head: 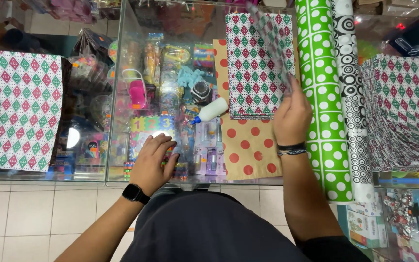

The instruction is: Making small gift bags by folding patterned wrapping paper and applying glue to the edges.

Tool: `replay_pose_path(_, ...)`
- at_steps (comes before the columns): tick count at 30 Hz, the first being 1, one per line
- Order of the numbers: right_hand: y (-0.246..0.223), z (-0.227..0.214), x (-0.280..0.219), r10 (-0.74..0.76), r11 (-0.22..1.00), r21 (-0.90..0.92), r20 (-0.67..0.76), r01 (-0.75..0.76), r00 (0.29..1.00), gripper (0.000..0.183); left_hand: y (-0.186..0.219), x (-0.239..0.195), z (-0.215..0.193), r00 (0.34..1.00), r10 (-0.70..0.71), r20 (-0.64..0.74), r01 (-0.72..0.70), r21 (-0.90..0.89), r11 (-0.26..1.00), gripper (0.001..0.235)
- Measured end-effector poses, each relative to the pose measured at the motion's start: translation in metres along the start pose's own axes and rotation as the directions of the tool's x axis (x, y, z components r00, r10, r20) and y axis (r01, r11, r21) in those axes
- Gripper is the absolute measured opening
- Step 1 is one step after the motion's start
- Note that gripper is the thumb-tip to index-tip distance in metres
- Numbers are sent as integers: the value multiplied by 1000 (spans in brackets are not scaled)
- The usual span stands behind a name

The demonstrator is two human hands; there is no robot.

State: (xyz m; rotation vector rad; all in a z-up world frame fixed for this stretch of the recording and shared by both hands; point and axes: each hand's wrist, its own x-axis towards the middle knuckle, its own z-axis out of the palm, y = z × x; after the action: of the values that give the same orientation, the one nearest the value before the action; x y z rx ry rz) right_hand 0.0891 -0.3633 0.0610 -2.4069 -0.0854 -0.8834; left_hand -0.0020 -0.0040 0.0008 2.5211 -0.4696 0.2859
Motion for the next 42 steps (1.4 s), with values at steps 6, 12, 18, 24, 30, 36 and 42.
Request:
replay_pose_path(6,-75,7,13,-367,870,323,-82,373,927,44,-8,-2,1,998,38,-52,-44,-114,993,17)
replay_pose_path(12,-146,59,-34,-620,707,535,155,462,769,49,9,0,-29,997,-26,77,38,-159,987,26)
replay_pose_path(18,-157,96,-68,-692,720,519,491,461,529,54,34,-9,-114,756,213,618,283,-603,746,24)
replay_pose_path(24,-178,85,-74,-547,802,322,736,503,400,58,-18,4,-127,914,324,245,-127,-586,800,23)
replay_pose_path(30,-157,69,-56,-176,941,-126,612,314,771,31,-80,-9,-86,858,334,390,-342,-50,938,36)
replay_pose_path(36,-144,95,-34,605,697,-640,281,-324,745,78,-82,-27,-74,858,339,385,-333,-85,939,29)
replay_pose_path(42,-87,141,-47,767,625,-421,170,-658,619,82,-84,-28,-47,867,373,330,-377,-52,925,33)
